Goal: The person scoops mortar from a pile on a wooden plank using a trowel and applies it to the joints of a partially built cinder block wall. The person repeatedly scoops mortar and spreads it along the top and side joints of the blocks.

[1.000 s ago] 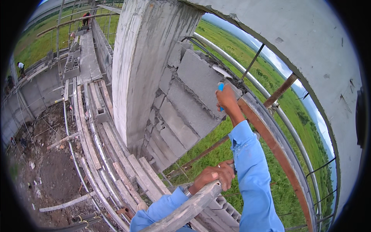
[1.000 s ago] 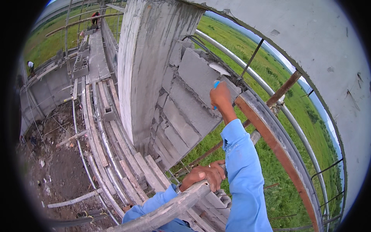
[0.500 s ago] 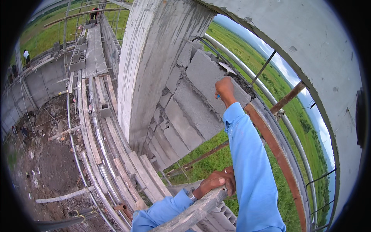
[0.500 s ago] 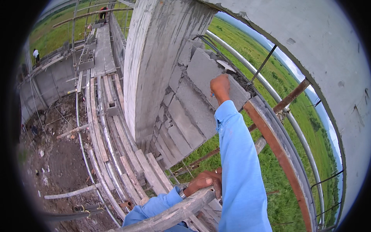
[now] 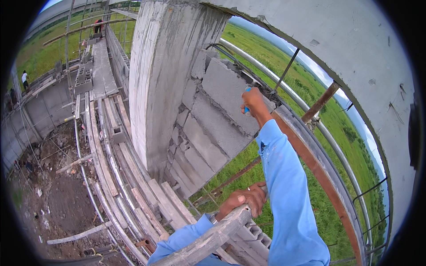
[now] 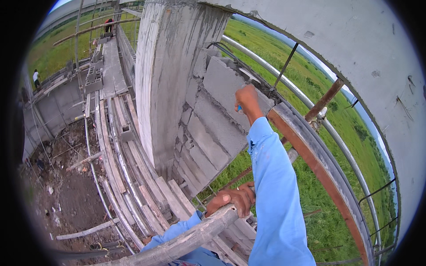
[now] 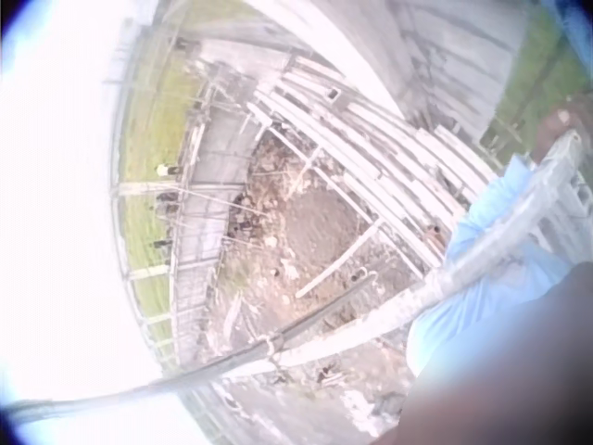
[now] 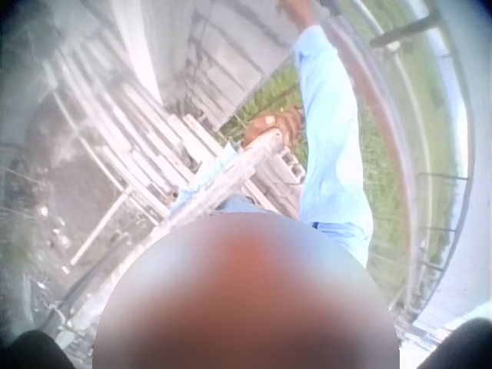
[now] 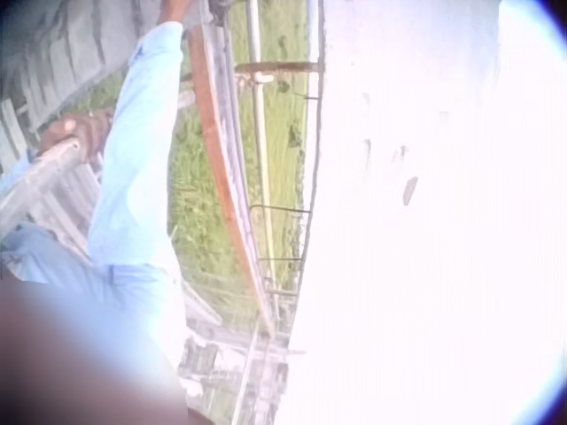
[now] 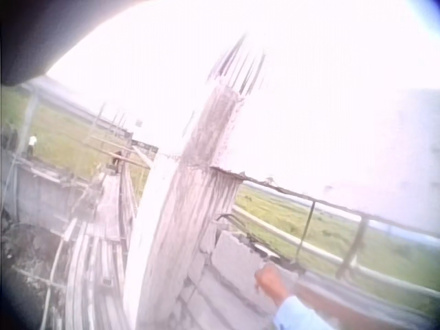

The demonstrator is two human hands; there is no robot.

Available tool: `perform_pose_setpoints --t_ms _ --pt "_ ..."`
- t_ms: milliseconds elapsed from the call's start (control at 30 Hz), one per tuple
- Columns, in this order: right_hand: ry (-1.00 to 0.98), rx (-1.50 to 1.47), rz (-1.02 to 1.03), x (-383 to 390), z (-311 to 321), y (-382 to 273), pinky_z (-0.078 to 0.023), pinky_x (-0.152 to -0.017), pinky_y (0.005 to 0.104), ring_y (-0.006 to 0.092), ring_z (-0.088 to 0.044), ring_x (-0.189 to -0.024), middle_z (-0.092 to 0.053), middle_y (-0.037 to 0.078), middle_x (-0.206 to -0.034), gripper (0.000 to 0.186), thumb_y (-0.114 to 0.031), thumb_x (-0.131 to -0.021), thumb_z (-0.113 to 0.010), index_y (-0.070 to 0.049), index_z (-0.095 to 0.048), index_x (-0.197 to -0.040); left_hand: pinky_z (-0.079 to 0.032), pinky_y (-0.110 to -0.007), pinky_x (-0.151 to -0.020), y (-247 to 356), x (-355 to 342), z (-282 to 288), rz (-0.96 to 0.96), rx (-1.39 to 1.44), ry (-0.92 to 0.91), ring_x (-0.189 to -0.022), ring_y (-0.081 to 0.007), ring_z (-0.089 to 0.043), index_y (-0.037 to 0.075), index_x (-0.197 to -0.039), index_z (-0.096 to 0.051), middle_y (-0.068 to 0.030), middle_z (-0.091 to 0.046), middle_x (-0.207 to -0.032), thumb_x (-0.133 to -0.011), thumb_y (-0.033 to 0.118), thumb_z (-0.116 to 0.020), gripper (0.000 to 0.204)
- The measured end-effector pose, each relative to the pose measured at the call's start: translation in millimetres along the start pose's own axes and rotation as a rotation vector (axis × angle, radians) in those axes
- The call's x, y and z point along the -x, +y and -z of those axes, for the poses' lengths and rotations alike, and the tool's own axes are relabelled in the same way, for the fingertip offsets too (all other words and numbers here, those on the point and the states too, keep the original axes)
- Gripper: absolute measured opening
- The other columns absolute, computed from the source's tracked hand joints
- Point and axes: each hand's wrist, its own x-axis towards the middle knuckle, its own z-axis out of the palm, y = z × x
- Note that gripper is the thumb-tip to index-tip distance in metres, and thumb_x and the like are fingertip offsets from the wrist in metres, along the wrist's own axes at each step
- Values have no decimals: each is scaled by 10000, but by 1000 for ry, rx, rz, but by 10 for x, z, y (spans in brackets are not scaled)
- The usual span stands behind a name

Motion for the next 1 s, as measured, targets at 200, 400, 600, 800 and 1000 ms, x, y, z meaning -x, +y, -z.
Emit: perform_pose_setpoints --t_ms 200,400,600,800,1000 --pt "109 -106 -108 -563 -519 83 -528 -432 474 354 -709 -610 -681 248 -843 150 36 -924 -577 119 -624 -1039 -310 -499 -1148 128 66 -1 175 -23 35 -968 -313 -592 20 -799 -752 -161 -714 -863 -1077 391 -331 627" --pt "-95 -126 -69 -872 -683 -25 -504 -430 454 315 -663 -606 -621 215 -867 190 -8 -946 -591 99 -562 -1101 -374 -439 -1093 256 20 39 204 -161 23 -938 -306 -627 -5 -787 -734 -160 -712 -849 -1066 396 -335 631" --pt "-141 -133 13 -232 -40 -43 -510 -437 418 263 -639 -580 -602 178 -897 295 -84 -957 -657 87 -527 -1160 -222 -567 -1241 153 -51 12 86 -107 -25 -989 -332 -627 27 -738 -746 -147 -727 -826 -1078 322 -316 622" --pt "-293 -194 10 986 1328 30 -482 -419 332 152 -605 -582 -594 92 -890 355 -191 -1004 -667 35 -553 -1253 -158 -615 -1277 33 -65 57 -15 -158 -84 -1058 -321 -606 68 -740 -720 -125 -709 -825 -1108 277 -226 650" --pt "-99 -389 131 2830 2708 1176 -435 -389 261 79 -566 -512 -599 40 -815 567 -327 -986 -750 27 -551 -1382 -169 -614 -1314 -147 44 11 -18 -152 46 -1027 -264 -594 136 -656 -591 -57 -667 -753 -1104 348 -229 613"
